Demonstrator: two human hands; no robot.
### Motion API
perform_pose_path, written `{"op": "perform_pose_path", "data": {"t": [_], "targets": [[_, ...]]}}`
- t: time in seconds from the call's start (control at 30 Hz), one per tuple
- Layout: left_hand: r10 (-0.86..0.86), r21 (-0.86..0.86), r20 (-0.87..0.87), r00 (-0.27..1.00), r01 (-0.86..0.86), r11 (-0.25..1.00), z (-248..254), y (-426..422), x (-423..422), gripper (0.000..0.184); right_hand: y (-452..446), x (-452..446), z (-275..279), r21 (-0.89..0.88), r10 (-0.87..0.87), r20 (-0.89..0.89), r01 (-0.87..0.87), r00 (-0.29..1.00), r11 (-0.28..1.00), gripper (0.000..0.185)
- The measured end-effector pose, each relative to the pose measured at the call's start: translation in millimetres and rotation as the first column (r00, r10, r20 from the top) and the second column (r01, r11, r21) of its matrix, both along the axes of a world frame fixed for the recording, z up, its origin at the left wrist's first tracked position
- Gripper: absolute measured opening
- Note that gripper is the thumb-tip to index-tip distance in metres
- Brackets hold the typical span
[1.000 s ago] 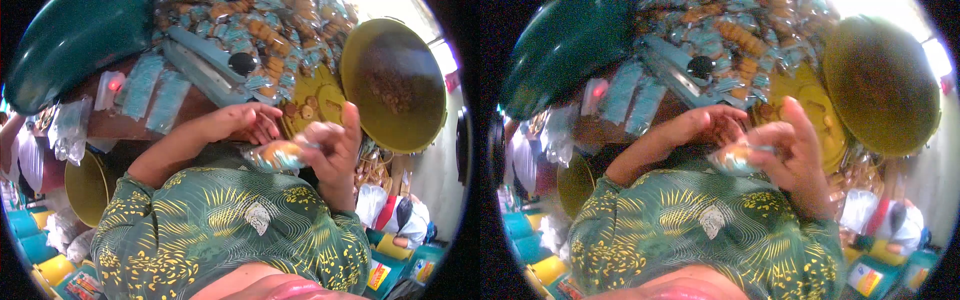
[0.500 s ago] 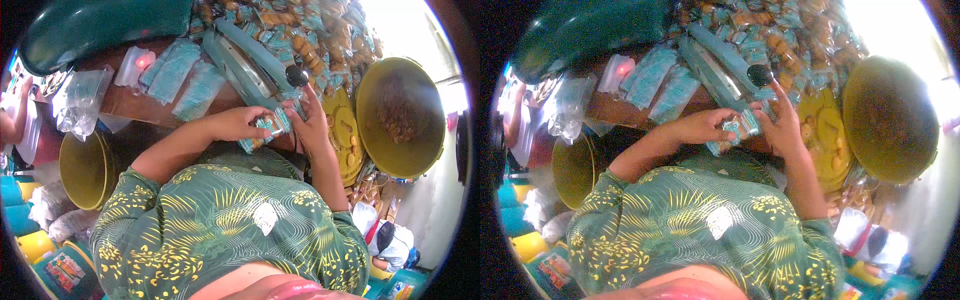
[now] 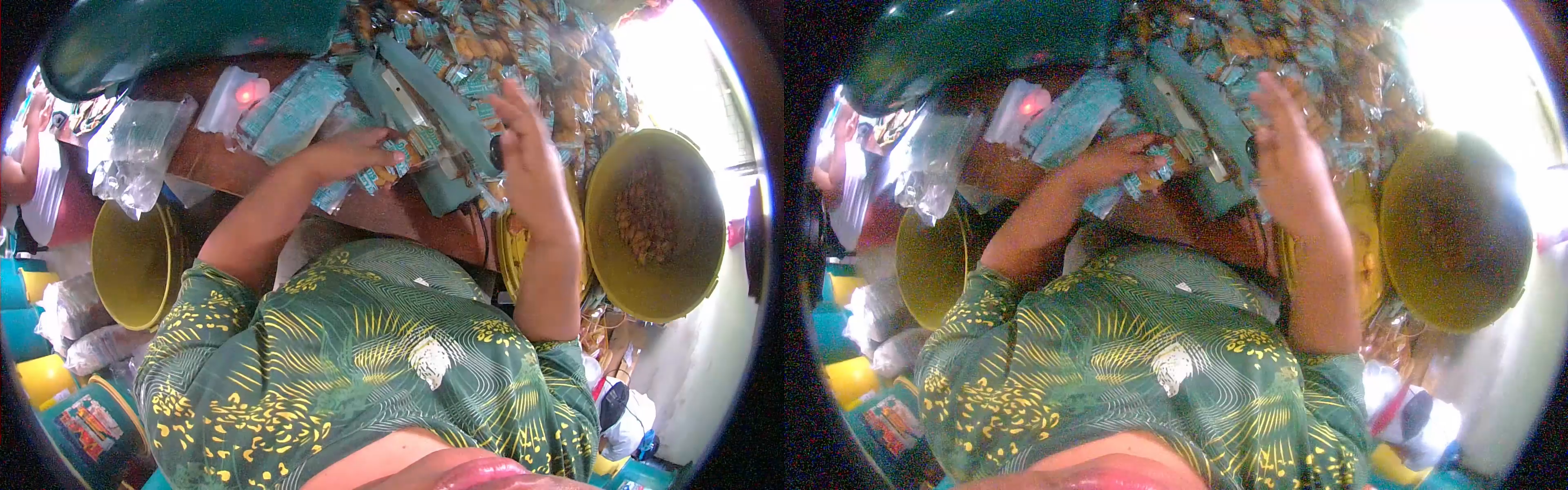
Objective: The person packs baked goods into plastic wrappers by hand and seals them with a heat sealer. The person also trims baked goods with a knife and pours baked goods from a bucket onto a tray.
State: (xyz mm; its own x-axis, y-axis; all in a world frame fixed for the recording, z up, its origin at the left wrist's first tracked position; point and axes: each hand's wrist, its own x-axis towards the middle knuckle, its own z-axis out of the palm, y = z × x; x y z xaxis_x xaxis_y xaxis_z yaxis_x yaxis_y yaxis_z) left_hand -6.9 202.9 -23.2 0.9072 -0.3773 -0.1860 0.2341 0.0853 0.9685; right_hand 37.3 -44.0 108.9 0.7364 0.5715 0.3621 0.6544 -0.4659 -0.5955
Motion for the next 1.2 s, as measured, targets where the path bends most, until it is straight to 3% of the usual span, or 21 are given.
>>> {"op": "perform_pose_path", "data": {"t": [0.03, 0.13, 0.17, 0.23, 0.33, 0.43, 0.5, 0.63, 0.83, 0.9, 0.93, 1.0, 1.03, 1.07, 1.1, 1.13, 1.17, 1.2], "targets": [[-0.021, -0.017, -0.021, 1.000, 0.021, 1.000, 2.0, 0.5, 1.0, 0.069, 7.7, -0.9, -5.8, -0.056, -0.051, -0.073, 0.047, 0.996, 0.997, 0.051], [0.015, 0.071, -0.034, 0.999, -0.013, 0.997, 19.9, 1.7, -2.4, 0.069, 15.7, 7.0, -43.2, -0.335, -0.182, -0.006, 0.169, 0.983, 0.927, 0.058], [0.024, 0.031, 0.007, 1.000, -0.024, 0.999, 11.1, 1.4, 0.3, 0.068, 12.5, 9.9, -55.2, -0.129, -0.123, 0.067, 0.131, 0.990, 0.983, 0.060], [0.048, -0.045, 0.085, 0.995, -0.044, 0.998, -6.6, 0.7, 4.0, 0.066, 12.3, 8.6, -53.2, -0.122, -0.115, 0.056, 0.121, 0.992, 0.985, 0.058], [0.089, -0.062, 0.067, 0.994, -0.085, 0.994, -11.7, 0.9, 4.7, 0.062, 11.7, 9.2, -56.2, -0.120, -0.103, 0.098, 0.114, 0.990, 0.986, 0.056], [0.095, 0.067, -0.055, 0.994, -0.091, 0.994, 5.0, 1.8, 0.4, 0.058, 10.4, 8.5, -54.0, -0.130, -0.099, 0.110, 0.113, 0.989, 0.985, 0.055], [0.102, 0.079, 0.046, 0.994, -0.105, 0.991, -3.7, 2.5, 3.3, 0.057, 12.6, 7.1, -54.0, -0.101, -0.109, 0.111, 0.120, 0.988, 0.988, 0.058], [0.088, -0.049, -0.049, 0.995, -0.091, 0.995, -8.9, 1.3, 2.8, 0.058, 11.9, 7.8, -59.1, -0.103, -0.127, 0.154, 0.143, 0.980, 0.984, 0.056], [0.191, 0.133, 0.055, 0.980, -0.196, 0.972, 11.5, -9.5, -3.7, 0.059, 14.0, 9.1, -58.1, -0.103, -0.103, 0.152, 0.119, 0.983, 0.987, 0.054], [0.187, 0.289, 0.142, 0.972, -0.221, 0.931, 5.1, -13.6, -0.7, 0.058, 15.1, 4.2, -52.5, -0.120, -0.130, 0.107, 0.142, 0.986, 0.983, 0.053], [0.174, 0.367, 0.189, 0.967, -0.233, 0.901, 4.6, -14.1, 0.0, 0.058, 14.6, 3.5, -56.0, -0.079, -0.074, 0.167, 0.088, 0.983, 0.993, 0.051], [-0.082, 0.560, 0.406, 0.910, -0.177, 0.809, 18.3, -16.1, -19.9, 0.059, 8.8, 6.1, -63.0, -0.001, -0.008, 0.311, 0.009, 0.950, 1.000, 0.047], [-0.240, 0.643, 0.490, 0.838, -0.162, 0.748, 34.0, -19.9, -28.6, 0.059, 4.0, -4.6, -53.4, 0.051, 0.029, 0.291, -0.046, 0.956, 0.998, 0.038], [-0.448, 0.737, 0.277, 0.850, 0.111, 0.666, 55.4, -19.7, -35.8, 0.060, -4.4, -14.6, -45.0, 0.080, 0.076, 0.373, -0.114, 0.925, 0.990, 0.034], [-0.626, 0.770, 0.036, 0.779, 0.378, 0.514, 86.6, -21.7, -43.4, 0.060, -12.1, -28.0, -35.7, 0.112, 0.028, 0.419, -0.083, 0.907, 0.990, 0.032], [-0.703, 0.778, -0.171, 0.690, 0.532, 0.333, 134.3, -29.3, -50.4, 0.060, -22.1, -39.8, -29.5, 0.142, -0.017, 0.460, -0.054, 0.888, 0.988, 0.030], [-0.793, 0.727, -0.117, 0.598, 0.595, 0.342, 126.6, -14.1, -46.6, 0.062, -35.6, -47.7, -26.5, 0.156, -0.012, 0.401, -0.055, 0.916, 0.986, 0.029], [-0.819, 0.783, -0.147, 0.554, 0.572, 0.246, 152.3, -12.3, -41.4, 0.064, -48.3, -54.7, -24.9, 0.172, -0.001, 0.340, -0.061, 0.940, 0.983, 0.028]]}}
